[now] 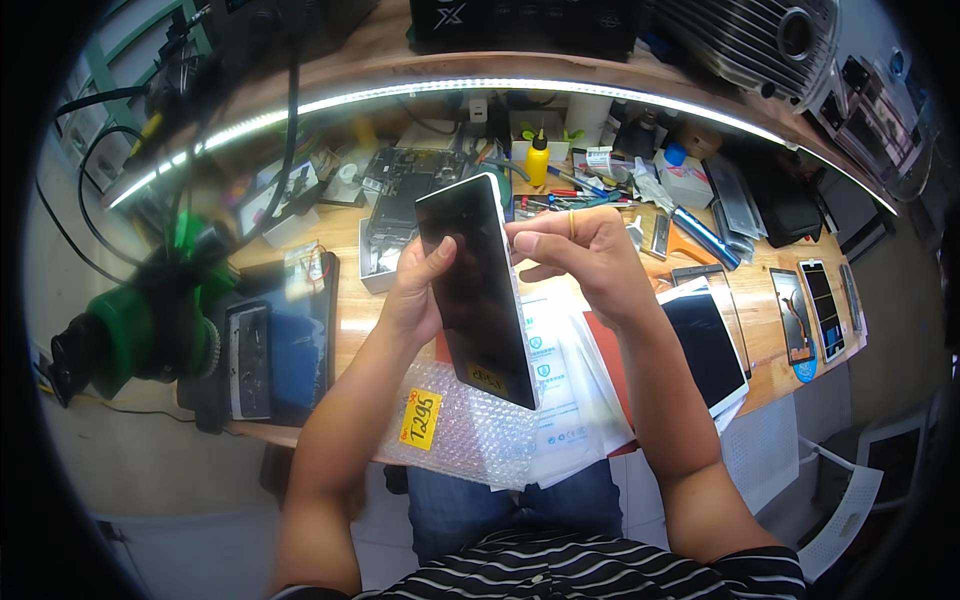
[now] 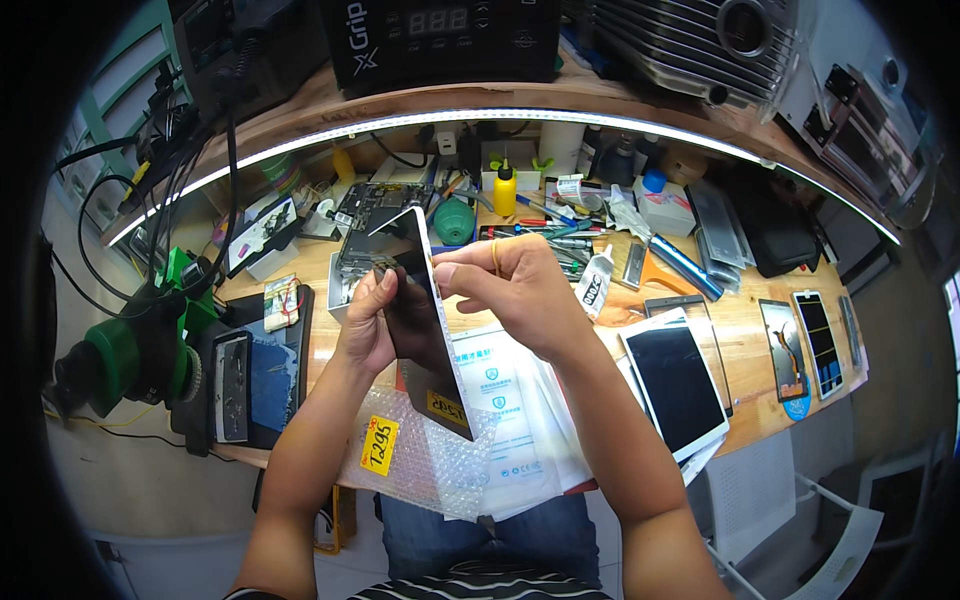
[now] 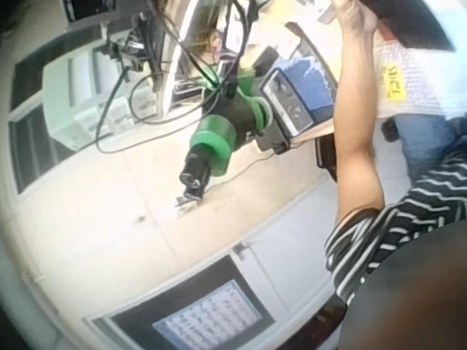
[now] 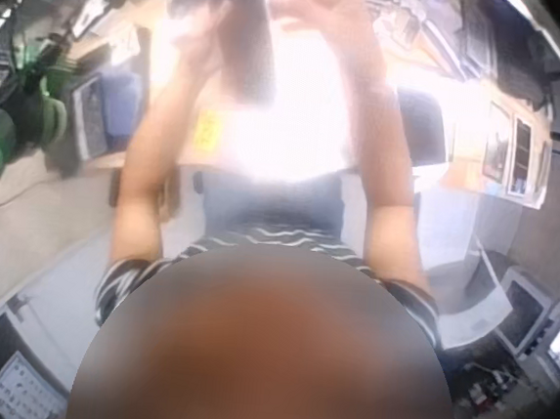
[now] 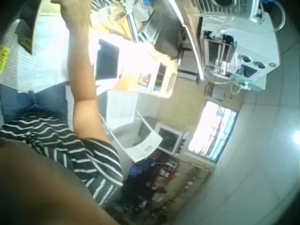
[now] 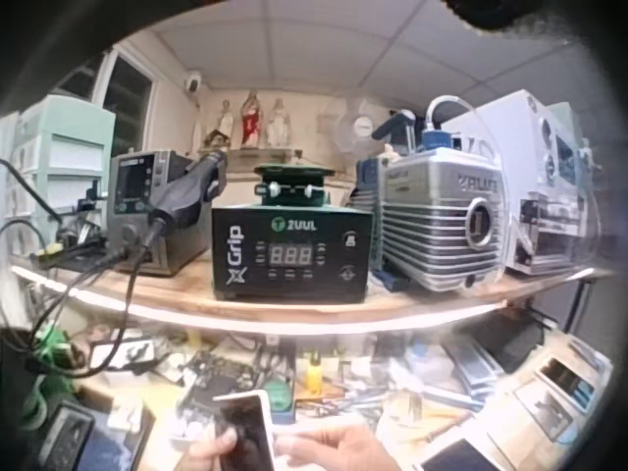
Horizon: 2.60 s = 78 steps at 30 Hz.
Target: The person assembles a Samsung Galaxy Tab A by connecting internal ribbon cables, inserting the battery, and attaching the screen assembly. They repeatedly open and close the device to check fit and alignment, then power it on to confirm the display functions.
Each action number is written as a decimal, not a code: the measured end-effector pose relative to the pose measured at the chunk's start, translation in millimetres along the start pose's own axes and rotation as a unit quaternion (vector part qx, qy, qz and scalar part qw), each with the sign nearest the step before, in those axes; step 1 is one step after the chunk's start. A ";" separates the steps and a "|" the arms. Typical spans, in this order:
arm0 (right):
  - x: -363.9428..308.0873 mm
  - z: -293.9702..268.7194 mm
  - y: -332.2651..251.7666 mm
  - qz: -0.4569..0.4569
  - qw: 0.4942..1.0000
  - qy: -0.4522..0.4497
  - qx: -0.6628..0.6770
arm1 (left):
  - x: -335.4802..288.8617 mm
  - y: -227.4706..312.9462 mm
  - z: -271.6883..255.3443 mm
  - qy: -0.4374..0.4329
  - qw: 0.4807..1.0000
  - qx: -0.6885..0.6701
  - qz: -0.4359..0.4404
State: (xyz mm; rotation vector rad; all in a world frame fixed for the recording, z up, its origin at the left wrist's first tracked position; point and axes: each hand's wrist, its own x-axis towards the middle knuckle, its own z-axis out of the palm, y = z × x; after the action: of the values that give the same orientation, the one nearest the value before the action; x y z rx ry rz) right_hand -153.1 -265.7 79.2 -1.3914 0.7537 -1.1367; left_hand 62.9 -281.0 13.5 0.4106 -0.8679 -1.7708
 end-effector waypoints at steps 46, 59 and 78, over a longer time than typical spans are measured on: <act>-10.4 9.6 29.2 0.116 0.976 0.070 0.167 | -14.5 7.8 2.4 0.068 0.993 0.069 -0.065; -6.9 5.4 35.5 0.126 0.977 0.081 0.152 | -13.3 4.1 -2.3 0.066 0.993 0.065 -0.077; -5.0 1.0 41.1 0.105 0.981 0.061 0.151 | -13.0 2.2 -9.7 0.041 0.994 0.025 -0.100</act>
State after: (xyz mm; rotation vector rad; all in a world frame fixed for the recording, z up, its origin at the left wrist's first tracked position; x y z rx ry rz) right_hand -147.1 -267.5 38.3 -0.9721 0.7595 -1.1224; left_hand 75.4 -272.9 6.9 0.6184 -0.8373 -1.9038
